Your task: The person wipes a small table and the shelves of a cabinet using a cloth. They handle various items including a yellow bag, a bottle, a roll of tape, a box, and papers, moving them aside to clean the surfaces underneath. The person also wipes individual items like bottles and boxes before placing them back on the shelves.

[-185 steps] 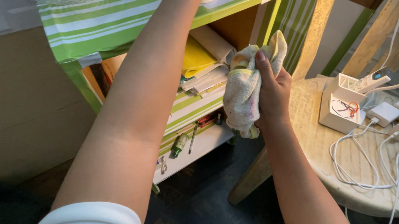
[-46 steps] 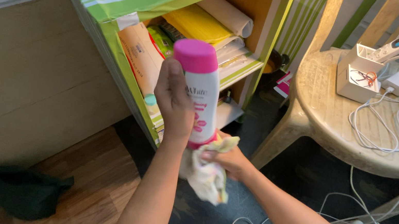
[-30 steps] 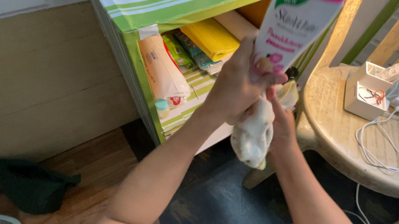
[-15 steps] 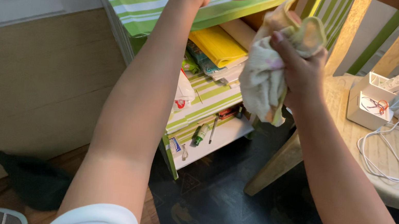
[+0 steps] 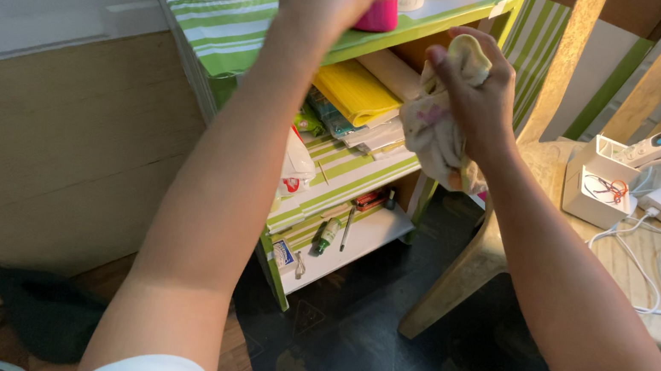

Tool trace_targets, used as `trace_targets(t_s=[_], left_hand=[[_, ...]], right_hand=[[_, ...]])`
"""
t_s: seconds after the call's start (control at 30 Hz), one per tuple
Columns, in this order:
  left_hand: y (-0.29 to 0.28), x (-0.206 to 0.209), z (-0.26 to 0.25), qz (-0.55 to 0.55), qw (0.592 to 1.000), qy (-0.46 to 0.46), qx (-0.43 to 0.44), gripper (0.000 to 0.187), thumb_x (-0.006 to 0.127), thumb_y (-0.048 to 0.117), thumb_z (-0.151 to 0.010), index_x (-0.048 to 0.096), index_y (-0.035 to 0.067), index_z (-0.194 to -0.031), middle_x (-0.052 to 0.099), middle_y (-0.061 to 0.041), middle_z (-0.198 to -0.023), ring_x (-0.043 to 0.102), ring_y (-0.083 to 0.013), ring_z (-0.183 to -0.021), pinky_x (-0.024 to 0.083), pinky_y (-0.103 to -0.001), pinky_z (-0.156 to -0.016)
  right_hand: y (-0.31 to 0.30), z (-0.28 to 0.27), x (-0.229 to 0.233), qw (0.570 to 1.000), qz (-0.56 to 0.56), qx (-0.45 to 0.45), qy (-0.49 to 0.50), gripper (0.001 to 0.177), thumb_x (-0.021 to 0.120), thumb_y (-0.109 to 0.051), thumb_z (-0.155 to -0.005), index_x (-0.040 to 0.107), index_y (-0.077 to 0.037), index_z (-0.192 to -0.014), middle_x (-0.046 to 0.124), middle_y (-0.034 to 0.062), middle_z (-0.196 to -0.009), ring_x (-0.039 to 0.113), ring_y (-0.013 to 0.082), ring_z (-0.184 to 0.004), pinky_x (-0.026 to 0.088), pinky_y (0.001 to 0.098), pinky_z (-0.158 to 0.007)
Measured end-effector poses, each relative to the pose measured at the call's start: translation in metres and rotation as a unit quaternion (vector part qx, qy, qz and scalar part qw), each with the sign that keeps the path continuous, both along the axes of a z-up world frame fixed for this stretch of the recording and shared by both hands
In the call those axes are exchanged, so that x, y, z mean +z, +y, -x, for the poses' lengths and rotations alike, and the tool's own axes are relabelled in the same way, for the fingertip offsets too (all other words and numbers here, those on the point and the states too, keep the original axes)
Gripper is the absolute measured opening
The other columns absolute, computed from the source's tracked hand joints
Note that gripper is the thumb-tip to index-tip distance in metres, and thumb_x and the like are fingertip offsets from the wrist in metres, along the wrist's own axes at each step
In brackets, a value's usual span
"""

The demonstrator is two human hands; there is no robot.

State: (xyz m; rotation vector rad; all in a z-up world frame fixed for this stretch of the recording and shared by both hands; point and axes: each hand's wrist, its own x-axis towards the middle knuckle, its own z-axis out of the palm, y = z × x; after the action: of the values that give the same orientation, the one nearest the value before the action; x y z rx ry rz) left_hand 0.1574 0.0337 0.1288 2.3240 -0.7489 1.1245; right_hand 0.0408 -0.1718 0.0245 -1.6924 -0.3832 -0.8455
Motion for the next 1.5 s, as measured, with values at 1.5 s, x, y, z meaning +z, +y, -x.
trace_targets(t_s=[1.5], left_hand=[[-0.027,-0.023,0.060,0.084,0.996,0.023,0.002,0.069,0.084,0.022,-0.081,0.051,-0.011,-0.132,0.069,-0.028,-0.115,0.071,-0.0391,-0.102,0.057,-0.043,-0.088]], right_hand=[[0.004,-0.041,0.043,0.934,0.238,-0.221,-0.149,0.026,0.071,-0.028,-0.107,0.073,-0.015,-0.130,0.073,0.0073,-0.105,0.072,0.0224,-0.088,0.056,0.0370,-0.075]])
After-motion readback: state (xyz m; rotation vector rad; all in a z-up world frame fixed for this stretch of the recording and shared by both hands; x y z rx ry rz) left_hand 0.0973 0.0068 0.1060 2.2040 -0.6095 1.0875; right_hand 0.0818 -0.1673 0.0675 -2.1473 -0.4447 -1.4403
